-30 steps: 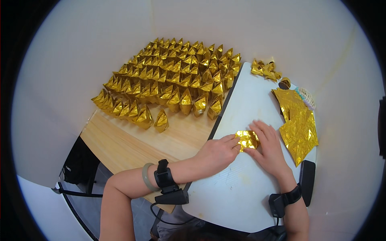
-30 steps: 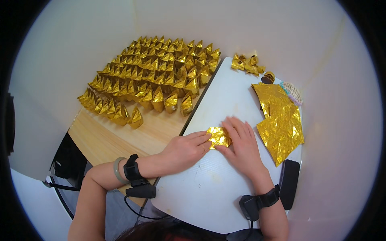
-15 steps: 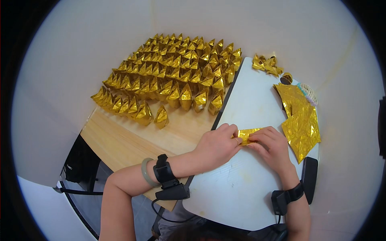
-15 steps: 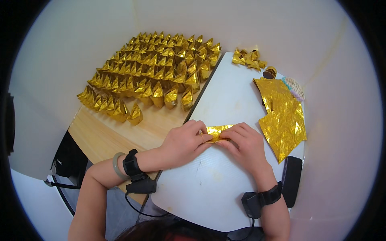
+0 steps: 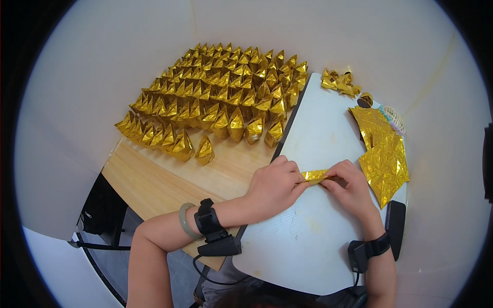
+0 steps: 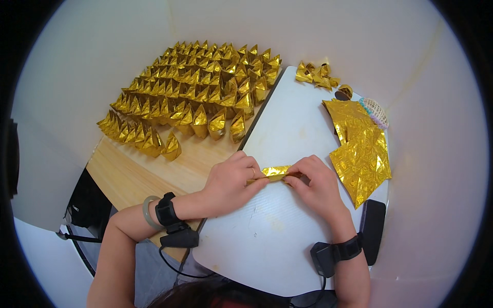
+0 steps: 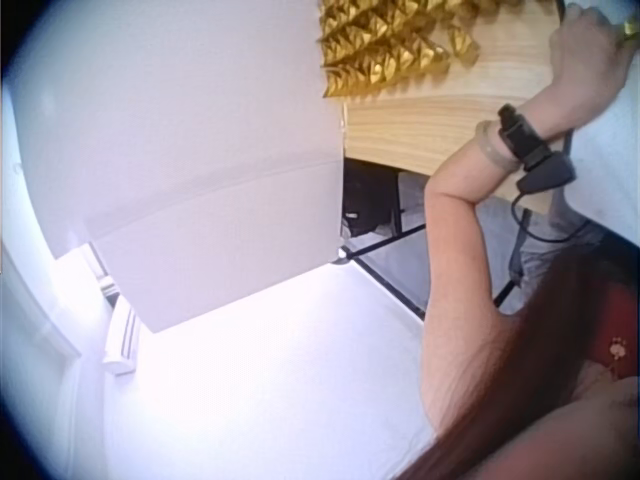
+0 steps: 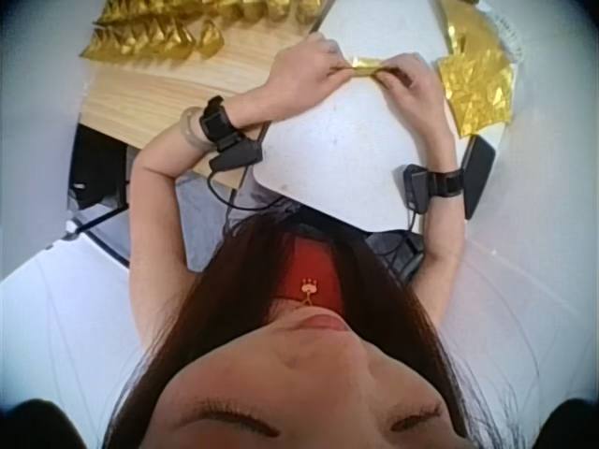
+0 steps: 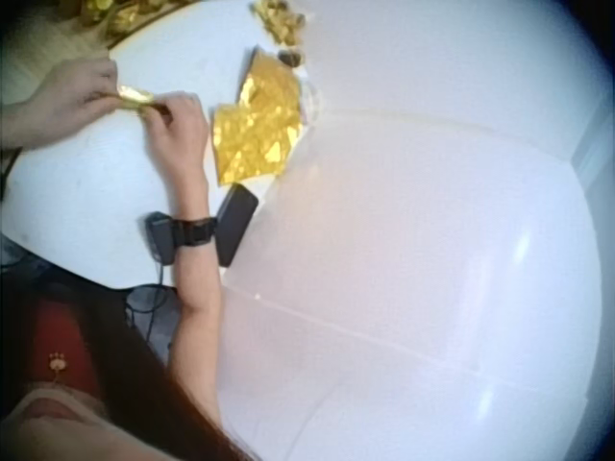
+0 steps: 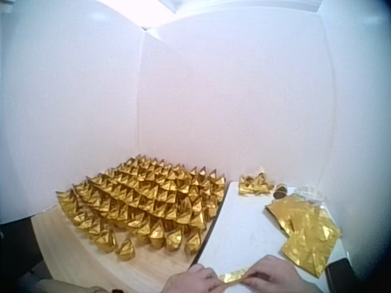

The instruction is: Folding gold foil paper into small pyramid-shaped decorative objects.

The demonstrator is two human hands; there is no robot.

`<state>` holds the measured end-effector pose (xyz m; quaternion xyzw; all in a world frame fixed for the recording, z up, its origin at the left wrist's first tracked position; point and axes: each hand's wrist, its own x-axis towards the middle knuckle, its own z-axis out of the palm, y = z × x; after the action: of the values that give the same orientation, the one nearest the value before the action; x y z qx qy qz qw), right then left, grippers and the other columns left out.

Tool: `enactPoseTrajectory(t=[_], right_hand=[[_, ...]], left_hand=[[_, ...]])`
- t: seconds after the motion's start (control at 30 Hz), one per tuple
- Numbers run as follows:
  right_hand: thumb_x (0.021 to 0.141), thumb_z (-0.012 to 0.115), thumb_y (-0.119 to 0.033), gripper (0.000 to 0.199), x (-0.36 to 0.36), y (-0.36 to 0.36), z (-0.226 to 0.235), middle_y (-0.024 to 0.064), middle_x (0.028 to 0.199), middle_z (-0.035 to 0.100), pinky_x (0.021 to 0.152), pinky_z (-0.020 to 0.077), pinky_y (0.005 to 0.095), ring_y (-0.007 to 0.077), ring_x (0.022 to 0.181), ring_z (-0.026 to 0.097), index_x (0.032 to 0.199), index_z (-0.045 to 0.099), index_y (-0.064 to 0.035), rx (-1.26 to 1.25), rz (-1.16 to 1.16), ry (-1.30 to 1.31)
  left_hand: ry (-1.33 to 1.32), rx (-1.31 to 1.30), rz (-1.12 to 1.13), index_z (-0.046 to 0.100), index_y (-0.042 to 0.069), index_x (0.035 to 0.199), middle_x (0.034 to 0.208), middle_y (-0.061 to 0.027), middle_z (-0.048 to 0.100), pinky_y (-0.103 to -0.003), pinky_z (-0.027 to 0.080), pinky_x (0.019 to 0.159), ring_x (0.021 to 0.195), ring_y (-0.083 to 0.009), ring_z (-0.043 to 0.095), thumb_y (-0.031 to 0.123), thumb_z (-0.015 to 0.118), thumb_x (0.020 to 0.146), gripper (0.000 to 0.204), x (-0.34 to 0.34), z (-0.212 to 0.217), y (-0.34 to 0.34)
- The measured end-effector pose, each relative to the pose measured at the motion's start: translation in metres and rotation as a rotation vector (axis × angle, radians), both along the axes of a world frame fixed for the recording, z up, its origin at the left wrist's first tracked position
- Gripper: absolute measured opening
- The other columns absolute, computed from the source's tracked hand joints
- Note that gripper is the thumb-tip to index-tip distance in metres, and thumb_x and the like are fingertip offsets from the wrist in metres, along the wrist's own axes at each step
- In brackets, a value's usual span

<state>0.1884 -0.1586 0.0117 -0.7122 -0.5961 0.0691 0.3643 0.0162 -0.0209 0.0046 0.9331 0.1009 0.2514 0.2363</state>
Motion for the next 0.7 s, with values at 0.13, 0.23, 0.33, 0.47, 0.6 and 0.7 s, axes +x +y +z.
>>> enactPoseTrajectory(t=[0.13, 0.23, 0.33, 0.47, 0.6, 0.7], right_hand=[[0.081, 0.072, -0.011, 0.014, 0.0, 0.0, -0.006, 0.0066, 0.078, 0.059, 0.064, 0.0476, 0.0282, 0.017, 0.071, 0.058, 0.092, 0.067, -0.0046, -0.081, -0.117, 0.222], [0.083, 0.07, -0.013, 0.017, 0.001, 0.002, -0.011, 0.0067, 0.08, 0.06, 0.064, 0.0471, 0.0273, 0.0151, 0.068, 0.058, 0.098, 0.066, -0.0051, -0.071, -0.121, 0.24], [0.084, 0.069, -0.012, 0.02, -0.003, 0.004, -0.01, 0.0064, 0.08, 0.059, 0.064, 0.0467, 0.0273, 0.0153, 0.067, 0.056, 0.102, 0.066, -0.0061, -0.066, -0.133, 0.272], [0.083, 0.069, -0.01, 0.022, -0.005, 0.004, -0.005, 0.0056, 0.082, 0.059, 0.066, 0.0463, 0.0274, 0.0149, 0.072, 0.055, 0.105, 0.065, -0.0068, -0.099, -0.125, 0.317], [0.081, 0.068, -0.008, 0.024, -0.001, 0.002, -0.001, 0.0056, 0.084, 0.058, 0.072, 0.0457, 0.028, 0.0171, 0.081, 0.055, 0.105, 0.066, -0.0067, -0.109, -0.016, 0.171], [0.08, 0.07, -0.008, 0.026, -0.002, 0.003, -0.002, 0.0072, 0.088, 0.056, 0.074, 0.0452, 0.0294, 0.0194, 0.085, 0.053, 0.105, 0.065, -0.0054, -0.1, -0.005, 0.2]], left_hand=[[0.053, -0.198, 0.051, 0.069, 0.006, 0.089, 0.082, -0.0057, 0.064, -0.033, 0.048, 0.066, 0.081, -0.0217, 0.059, 0.019, 0.067, 0.083, 0.014, 0.005, 0.0, 0.003], [0.106, -0.343, 0.105, 0.066, 0.005, 0.096, 0.08, -0.0074, 0.064, -0.034, 0.048, 0.068, 0.08, -0.0223, 0.06, 0.018, 0.065, 0.085, 0.017, 0.007, -0.003, 0.006], [0.084, -0.626, 0.084, 0.063, 0.006, 0.101, 0.079, -0.0088, 0.064, -0.035, 0.048, 0.07, 0.079, -0.0232, 0.061, 0.017, 0.063, 0.087, 0.018, 0.008, -0.001, 0.008], [0.095, -0.461, 0.048, 0.063, 0.009, 0.101, 0.08, -0.0066, 0.06, -0.035, 0.046, 0.073, 0.082, -0.0233, 0.058, 0.012, 0.063, 0.086, 0.016, 0.006, 0.001, 0.009], [0.076, -0.148, -0.021, 0.068, 0.013, 0.098, 0.091, -0.0037, 0.055, -0.033, 0.044, 0.076, 0.091, -0.0224, 0.052, 0.013, 0.066, 0.084, 0.014, 0.005, -0.001, 0.004], [0.002, -0.037, -0.08, 0.071, 0.016, 0.097, 0.097, -0.0037, 0.053, -0.032, 0.044, 0.077, 0.096, -0.0235, 0.048, 0.016, 0.067, 0.083, 0.014, 0.007, -0.007, 0.008]])
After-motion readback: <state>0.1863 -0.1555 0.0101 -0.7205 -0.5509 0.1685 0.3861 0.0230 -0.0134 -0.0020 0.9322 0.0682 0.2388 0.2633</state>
